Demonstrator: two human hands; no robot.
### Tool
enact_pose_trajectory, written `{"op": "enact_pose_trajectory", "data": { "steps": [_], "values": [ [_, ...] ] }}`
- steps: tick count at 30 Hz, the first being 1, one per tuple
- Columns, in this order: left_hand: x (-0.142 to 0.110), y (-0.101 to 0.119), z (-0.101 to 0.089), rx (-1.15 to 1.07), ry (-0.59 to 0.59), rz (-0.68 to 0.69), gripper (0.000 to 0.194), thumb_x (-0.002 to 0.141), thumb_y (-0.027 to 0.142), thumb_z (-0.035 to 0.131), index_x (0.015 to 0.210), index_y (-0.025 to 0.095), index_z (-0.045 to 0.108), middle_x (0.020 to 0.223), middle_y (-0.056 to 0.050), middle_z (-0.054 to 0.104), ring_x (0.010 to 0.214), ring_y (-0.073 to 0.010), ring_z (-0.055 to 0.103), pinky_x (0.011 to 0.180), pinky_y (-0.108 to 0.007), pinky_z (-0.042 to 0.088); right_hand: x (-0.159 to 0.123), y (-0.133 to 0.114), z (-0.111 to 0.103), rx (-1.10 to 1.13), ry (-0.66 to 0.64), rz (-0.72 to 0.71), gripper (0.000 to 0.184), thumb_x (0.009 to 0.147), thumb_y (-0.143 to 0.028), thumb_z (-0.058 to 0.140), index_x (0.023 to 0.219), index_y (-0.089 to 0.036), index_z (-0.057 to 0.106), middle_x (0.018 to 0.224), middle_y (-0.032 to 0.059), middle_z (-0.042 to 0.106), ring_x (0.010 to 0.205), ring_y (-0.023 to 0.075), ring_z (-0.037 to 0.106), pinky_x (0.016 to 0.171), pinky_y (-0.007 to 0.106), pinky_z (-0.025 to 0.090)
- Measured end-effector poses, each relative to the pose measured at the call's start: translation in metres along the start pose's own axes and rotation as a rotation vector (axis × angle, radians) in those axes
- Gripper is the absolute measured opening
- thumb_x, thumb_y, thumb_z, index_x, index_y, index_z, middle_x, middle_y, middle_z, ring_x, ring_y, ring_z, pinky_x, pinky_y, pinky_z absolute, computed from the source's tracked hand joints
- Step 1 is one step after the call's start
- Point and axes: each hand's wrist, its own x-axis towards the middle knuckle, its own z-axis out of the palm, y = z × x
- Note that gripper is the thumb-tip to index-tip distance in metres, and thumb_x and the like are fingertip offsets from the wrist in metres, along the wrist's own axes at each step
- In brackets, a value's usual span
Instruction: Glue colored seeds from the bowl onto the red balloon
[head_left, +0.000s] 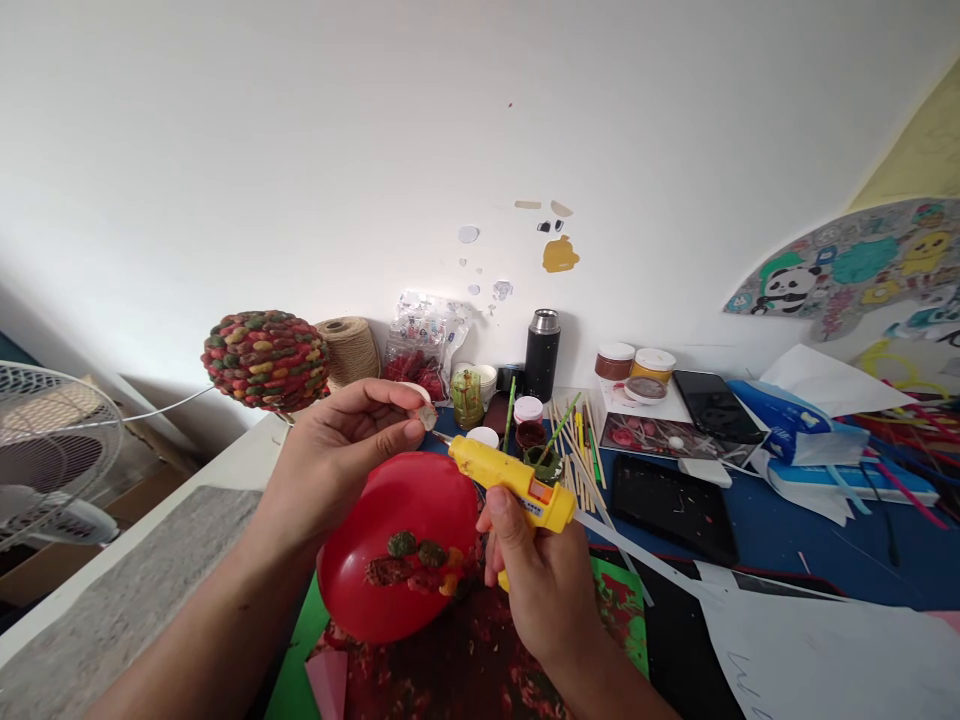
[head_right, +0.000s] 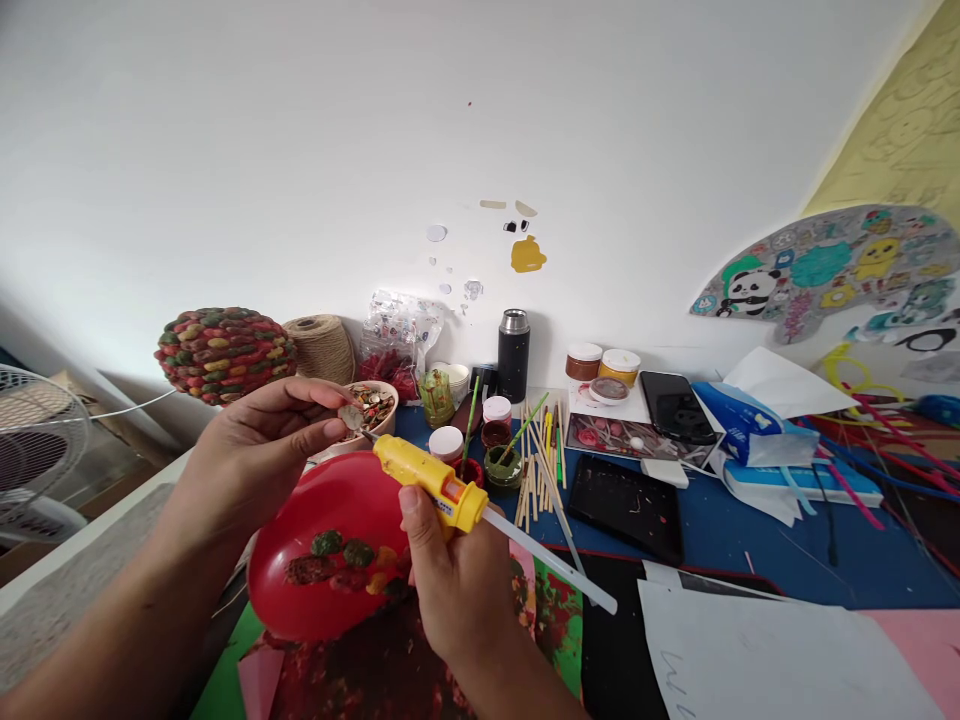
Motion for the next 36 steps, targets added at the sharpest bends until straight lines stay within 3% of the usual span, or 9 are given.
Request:
{"op": "enact_pose_trajectory", "data": {
  "steps": [6, 8, 10, 15, 19, 22, 30, 36],
  "values": [
    [0.009, 0.025, -0.009, -0.146, 0.317, 0.405, 0.03, 0.07, 0.016, 0.112, 0.092, 0.02, 0.092, 0.088, -0.001, 0.088, 0.081, -0.0128, 0.081, 0.081, -0.02, 0.068, 0.007, -0.005, 0.0, 0.154, 0.036, 0.128, 0.083, 0.09, -0.102, 0.071, 0.076, -0.02, 0.077, 0.047, -0.0037, 0.054, 0.039, 0.0158, 0.059, 0.044, 0.027, 0.047],
    [0.007, 0.032, -0.014, -0.169, 0.371, 0.502, 0.028, 0.07, 0.009, 0.108, 0.09, 0.02, 0.091, 0.088, 0.0, 0.088, 0.082, -0.0127, 0.08, 0.083, -0.022, 0.068, 0.01, -0.008, -0.001, 0.197, 0.058, 0.131, 0.083, 0.088, -0.101, 0.074, 0.076, -0.019, 0.079, 0.047, -0.004, 0.055, 0.039, 0.0146, 0.06, 0.045, 0.025, 0.048],
    [-0.002, 0.033, -0.02, -0.123, 0.369, 0.507, 0.028, 0.071, 0.006, 0.104, 0.091, 0.021, 0.092, 0.09, 0.0, 0.088, 0.084, -0.0131, 0.08, 0.084, -0.022, 0.067, 0.014, -0.011, -0.002, 0.248, 0.07, 0.135, 0.082, 0.086, -0.1, 0.079, 0.076, -0.019, 0.08, 0.048, -0.0043, 0.056, 0.039, 0.0135, 0.061, 0.046, 0.024, 0.049],
    [-0.041, 0.022, -0.043, 0.326, 0.135, 0.321, 0.018, 0.088, 0.016, 0.096, 0.1, 0.029, 0.092, 0.1, -0.001, 0.088, 0.098, -0.0199, 0.08, 0.089, -0.028, 0.065, 0.015, -0.013, -0.004, 0.327, 0.06, 0.163, 0.077, 0.081, -0.096, 0.087, 0.079, -0.02, 0.079, 0.053, -0.0018, 0.065, 0.041, 0.0139, 0.064, 0.045, 0.023, 0.051],
    [-0.056, 0.029, -0.062, 0.741, -0.133, 0.494, 0.021, 0.098, 0.015, 0.088, 0.109, 0.033, 0.088, 0.105, 0.002, 0.087, 0.1, -0.0244, 0.078, 0.094, -0.036, 0.062, 0.011, -0.009, -0.002, 0.286, 0.031, 0.143, 0.074, 0.086, -0.094, 0.085, 0.083, -0.02, 0.081, 0.058, 0.0022, 0.072, 0.048, 0.0173, 0.07, 0.047, 0.024, 0.054],
    [-0.057, 0.04, -0.065, 0.865, -0.258, 0.583, 0.026, 0.1, 0.011, 0.083, 0.114, 0.032, 0.085, 0.105, 0.002, 0.088, 0.098, -0.0236, 0.079, 0.093, -0.036, 0.061, 0.009, -0.003, -0.001, 0.229, 0.001, 0.112, 0.073, 0.091, -0.092, 0.082, 0.087, -0.02, 0.083, 0.064, 0.0056, 0.078, 0.052, 0.0195, 0.073, 0.049, 0.026, 0.057],
    [-0.064, 0.039, -0.059, 1.029, -0.392, 0.657, 0.028, 0.104, 0.006, 0.074, 0.117, 0.029, 0.082, 0.105, -0.002, 0.09, 0.101, -0.0236, 0.078, 0.094, -0.034, 0.062, 0.006, 0.016, -0.002, 0.199, 0.011, 0.091, 0.061, 0.105, -0.08, 0.077, 0.093, -0.02, 0.085, 0.078, 0.01, 0.086, 0.068, 0.0254, 0.082, 0.058, 0.03, 0.064],
    [-0.064, 0.034, -0.058, 1.095, -0.437, 0.707, 0.021, 0.109, 0.009, 0.072, 0.118, 0.026, 0.08, 0.107, -0.003, 0.089, 0.104, -0.0237, 0.076, 0.099, -0.033, 0.06, 0.007, 0.011, -0.002, 0.196, -0.009, 0.099, 0.066, 0.101, -0.084, 0.077, 0.094, -0.019, 0.087, 0.078, 0.0099, 0.085, 0.069, 0.0266, 0.083, 0.054, 0.03, 0.063]
  ]
}}
